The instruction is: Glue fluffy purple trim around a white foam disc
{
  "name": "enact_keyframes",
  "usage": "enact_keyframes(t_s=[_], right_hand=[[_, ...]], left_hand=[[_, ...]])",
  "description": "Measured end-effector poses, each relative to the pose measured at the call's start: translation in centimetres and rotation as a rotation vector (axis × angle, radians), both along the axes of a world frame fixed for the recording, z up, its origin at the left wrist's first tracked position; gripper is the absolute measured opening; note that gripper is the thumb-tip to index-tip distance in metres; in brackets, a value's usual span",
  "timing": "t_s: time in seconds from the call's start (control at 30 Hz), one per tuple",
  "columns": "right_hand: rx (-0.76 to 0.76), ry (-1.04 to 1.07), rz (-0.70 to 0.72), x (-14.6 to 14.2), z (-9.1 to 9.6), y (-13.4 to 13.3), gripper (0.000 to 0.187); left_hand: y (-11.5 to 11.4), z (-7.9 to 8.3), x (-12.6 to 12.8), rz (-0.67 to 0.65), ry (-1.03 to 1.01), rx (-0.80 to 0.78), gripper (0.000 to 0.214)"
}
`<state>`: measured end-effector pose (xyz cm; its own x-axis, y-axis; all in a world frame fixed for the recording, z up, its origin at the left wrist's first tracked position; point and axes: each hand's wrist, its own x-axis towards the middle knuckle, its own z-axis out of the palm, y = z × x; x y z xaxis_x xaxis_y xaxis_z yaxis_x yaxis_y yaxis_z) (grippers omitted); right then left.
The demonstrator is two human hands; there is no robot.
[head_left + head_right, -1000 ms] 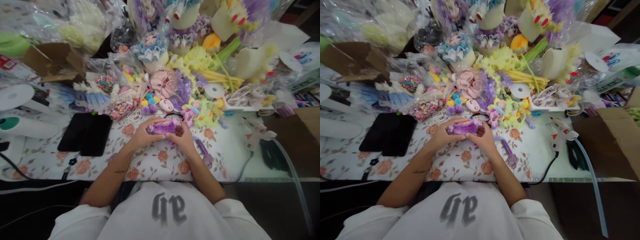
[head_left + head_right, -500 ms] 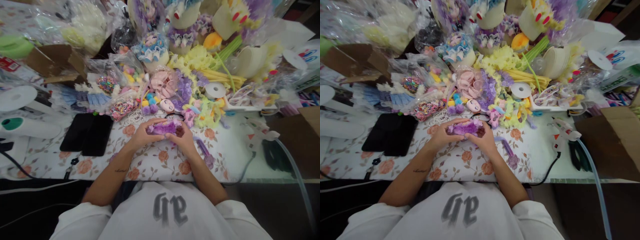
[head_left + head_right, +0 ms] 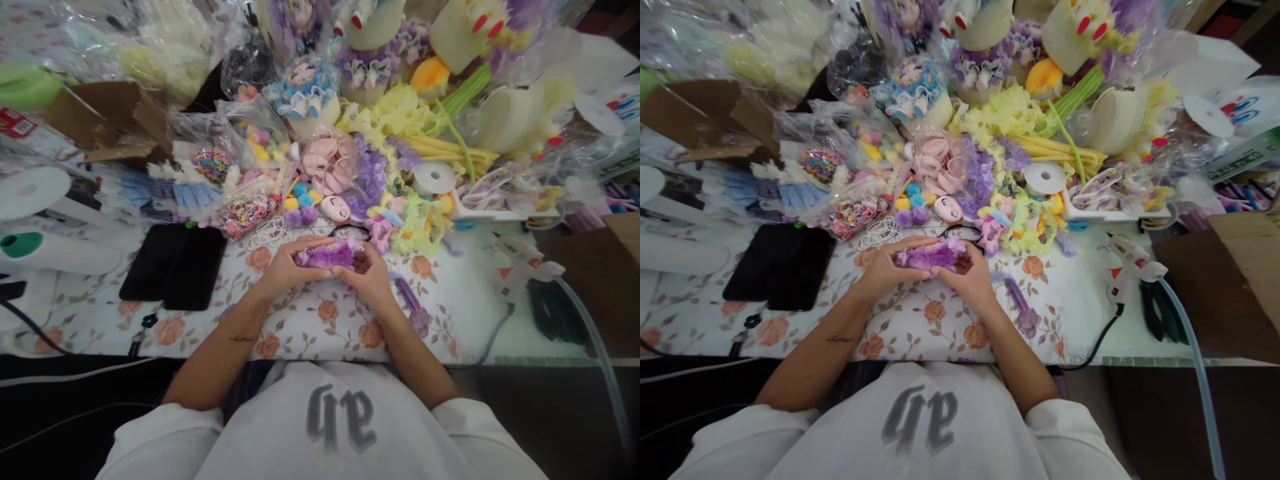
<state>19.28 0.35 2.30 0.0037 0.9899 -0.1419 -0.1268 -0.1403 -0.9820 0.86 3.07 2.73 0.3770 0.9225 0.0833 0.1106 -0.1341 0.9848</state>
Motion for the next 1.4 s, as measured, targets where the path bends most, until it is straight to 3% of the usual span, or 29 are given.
enact_keyframes(t_s=[0.43,1.07,1.27,1.4], right_hand=[[0.021,-0.022,0.006,0.3,-0.1,0.1,0.057],[0.015,0.071,0.003,0.1,-0.7,0.0,0.051],[0.021,0.132,0.024,0.1,-1.0,0.3,0.047],[-0.018,0.201,0.013,0.1,-1.2,0.4,0.044]], left_hand=[[0.2,0.7,-0.4,-0.061,0.078,-0.014,0.061],[0.2,-0.3,-0.2,-0.026,0.037,-0.007,0.056],[0.4,0.2,-0.5,-0.077,0.120,0.050,0.072],[0.3,0.2,-0.1,0.004,0.180,0.132,0.057]])
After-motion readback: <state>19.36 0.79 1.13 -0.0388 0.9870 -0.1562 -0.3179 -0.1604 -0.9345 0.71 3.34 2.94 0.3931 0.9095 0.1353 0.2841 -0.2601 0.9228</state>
